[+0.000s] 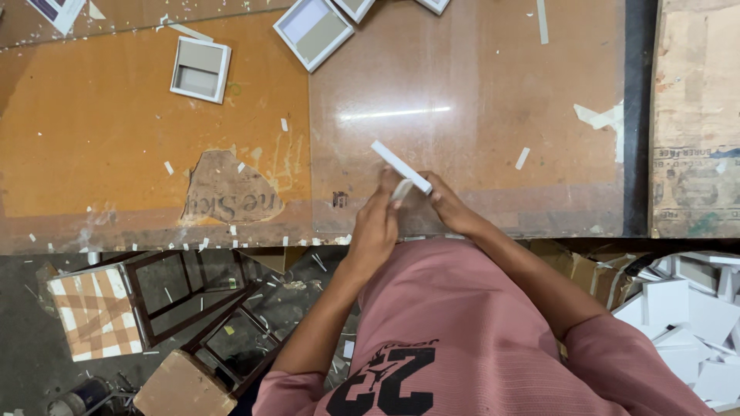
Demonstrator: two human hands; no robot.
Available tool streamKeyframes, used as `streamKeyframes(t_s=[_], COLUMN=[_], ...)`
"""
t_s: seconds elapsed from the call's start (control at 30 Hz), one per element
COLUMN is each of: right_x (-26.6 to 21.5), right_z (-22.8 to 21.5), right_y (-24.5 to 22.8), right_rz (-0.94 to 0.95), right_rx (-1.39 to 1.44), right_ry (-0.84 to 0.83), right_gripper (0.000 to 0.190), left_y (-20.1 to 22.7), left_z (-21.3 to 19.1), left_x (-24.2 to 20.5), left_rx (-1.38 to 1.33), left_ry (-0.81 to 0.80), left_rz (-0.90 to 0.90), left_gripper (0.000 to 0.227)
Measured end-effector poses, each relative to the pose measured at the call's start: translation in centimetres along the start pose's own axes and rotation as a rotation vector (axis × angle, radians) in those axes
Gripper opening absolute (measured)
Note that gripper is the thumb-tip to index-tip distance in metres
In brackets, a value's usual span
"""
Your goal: The person assembles small white picture frames by hand. They pick up frame parts, align them, and press them together on a workbench, then place the completed frames aside.
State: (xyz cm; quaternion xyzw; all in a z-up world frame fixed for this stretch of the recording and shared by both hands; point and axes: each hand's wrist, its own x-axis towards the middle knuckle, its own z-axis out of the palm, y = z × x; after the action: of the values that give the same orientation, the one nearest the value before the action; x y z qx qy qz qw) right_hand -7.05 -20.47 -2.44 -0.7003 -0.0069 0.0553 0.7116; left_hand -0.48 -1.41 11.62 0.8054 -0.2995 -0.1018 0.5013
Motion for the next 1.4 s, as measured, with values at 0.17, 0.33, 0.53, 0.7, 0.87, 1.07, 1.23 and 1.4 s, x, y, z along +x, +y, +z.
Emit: streamKeyframes(t_s=[0.17, 0.33, 0.53, 0.7, 0.87, 1.07, 1.23, 1.4], right_x=[0.4, 0.4, 1.1, 0.4, 0.3, 0.2, -0.1, 0.8], right_z=[0.4, 0.3, -0.1, -0.2, -0.3, -0.9, -1.0, 0.1], right_y=[2.9, 4.9, 5.1, 5.1, 5.1, 2.3, -2.0, -2.7], right_rz=[0.031, 0.008, -0.045, -0.125, 0.053, -0.013, -0.062, 0.155], right_rx=[0.069, -0.058, -0.186, -0.277, 0.431, 0.192, 0.0, 0.382], right_ry=[0.011, 0.118, 0.15, 0.16, 0.01, -0.033, -0.091, 0.155], right_gripper=[0.09, 0.086, 0.079, 0.076, 0.074, 0.038, 0.059, 0.059], left_y=[0.3, 0.2, -2.8, -3.5, -1.3, -0.9, -0.8, 0.4], left_z=[1.7, -0.8, -6.6, -1.1, 2.9, -1.9, -2.2, 0.6], left_x=[0.6, 4.5, 8.3, 3.0, -2.7, 2.6, 4.7, 0.7], left_rx=[0.172, 0.451, 0.542, 0.433, 0.044, -0.165, 0.011, -0.052], left_ry=[-0.16, 0.04, 0.019, -0.096, -0.273, 0.18, -0.229, -0.235], left_rz=[-0.02, -0.042, -0.265, -0.17, -0.225, -0.232, -0.325, -0.123], left_gripper=[0.061, 0.056, 0.046, 0.05, 0.022, 0.071, 0.068, 0.042])
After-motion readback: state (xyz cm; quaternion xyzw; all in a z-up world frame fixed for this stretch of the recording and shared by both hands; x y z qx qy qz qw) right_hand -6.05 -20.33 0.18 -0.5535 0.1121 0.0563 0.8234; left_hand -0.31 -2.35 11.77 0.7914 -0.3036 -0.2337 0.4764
